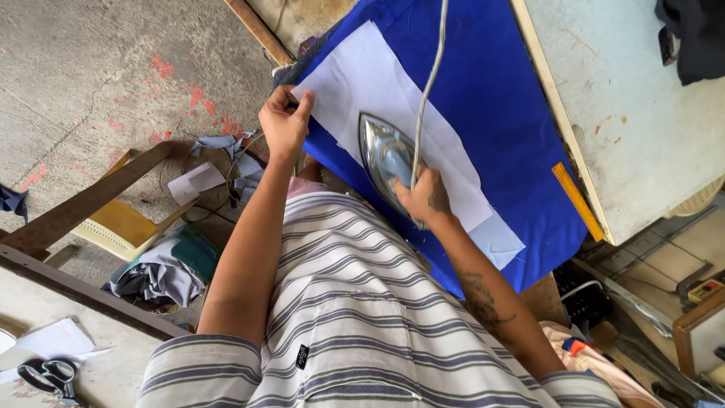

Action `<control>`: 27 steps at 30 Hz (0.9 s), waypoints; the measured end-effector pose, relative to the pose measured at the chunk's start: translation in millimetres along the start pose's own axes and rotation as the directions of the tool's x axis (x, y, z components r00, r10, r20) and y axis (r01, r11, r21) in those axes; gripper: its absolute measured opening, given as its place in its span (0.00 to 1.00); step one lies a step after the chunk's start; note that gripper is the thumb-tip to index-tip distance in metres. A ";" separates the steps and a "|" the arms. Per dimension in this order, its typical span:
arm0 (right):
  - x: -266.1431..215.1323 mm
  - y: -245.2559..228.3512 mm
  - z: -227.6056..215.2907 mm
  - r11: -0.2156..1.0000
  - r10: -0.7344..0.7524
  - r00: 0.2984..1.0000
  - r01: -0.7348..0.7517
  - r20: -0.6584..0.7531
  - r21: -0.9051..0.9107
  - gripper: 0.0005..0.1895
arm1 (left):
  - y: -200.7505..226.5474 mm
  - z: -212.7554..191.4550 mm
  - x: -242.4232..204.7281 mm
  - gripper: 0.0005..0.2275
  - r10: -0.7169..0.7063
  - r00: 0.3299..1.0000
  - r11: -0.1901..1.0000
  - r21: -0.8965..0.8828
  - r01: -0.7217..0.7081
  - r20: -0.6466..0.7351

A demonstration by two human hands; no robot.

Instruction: The person places a white fabric piece on a blue cloth and smooths it out. They then use an iron to press the white fabric, moving the iron back and forth across the surface. Finally, the person moves to a table and cuts a piece of light blue fabric using scissors.

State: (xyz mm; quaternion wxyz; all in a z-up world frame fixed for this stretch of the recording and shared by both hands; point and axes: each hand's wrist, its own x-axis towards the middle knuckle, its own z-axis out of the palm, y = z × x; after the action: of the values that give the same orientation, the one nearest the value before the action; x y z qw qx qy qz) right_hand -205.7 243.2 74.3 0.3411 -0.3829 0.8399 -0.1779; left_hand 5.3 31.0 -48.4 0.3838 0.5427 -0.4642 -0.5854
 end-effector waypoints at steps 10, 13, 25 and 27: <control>18.7 -20.7 -21.0 0.979 0.180 0.969 -0.158 -0.169 0.132 0.13 | 2.6 -2.1 3.1 0.11 0.074 0.994 0.941 0.324 -0.098 0.085; -1.3 12.7 -13.5 0.971 0.214 0.958 -0.187 -0.190 0.150 0.14 | 9.3 -9.7 2.9 0.12 0.118 0.966 0.915 0.352 -0.195 0.230; -80.0 64.6 -22.9 0.814 0.537 0.790 -0.391 -0.297 0.430 0.11 | 69.9 19.7 -48.8 0.09 -0.179 0.928 0.981 0.133 0.143 0.327; -90.0 70.3 -22.6 0.784 0.576 0.757 -0.406 -0.308 0.469 0.10 | 72.1 23.6 -54.6 0.11 -0.252 0.925 0.967 0.111 0.229 0.285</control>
State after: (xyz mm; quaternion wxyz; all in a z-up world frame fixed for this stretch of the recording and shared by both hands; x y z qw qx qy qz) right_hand -215.8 358.0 90.1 0.2462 -0.0220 0.9154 -0.3176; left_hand -15.6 66.2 35.5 0.2144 0.5156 -0.4683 -0.6848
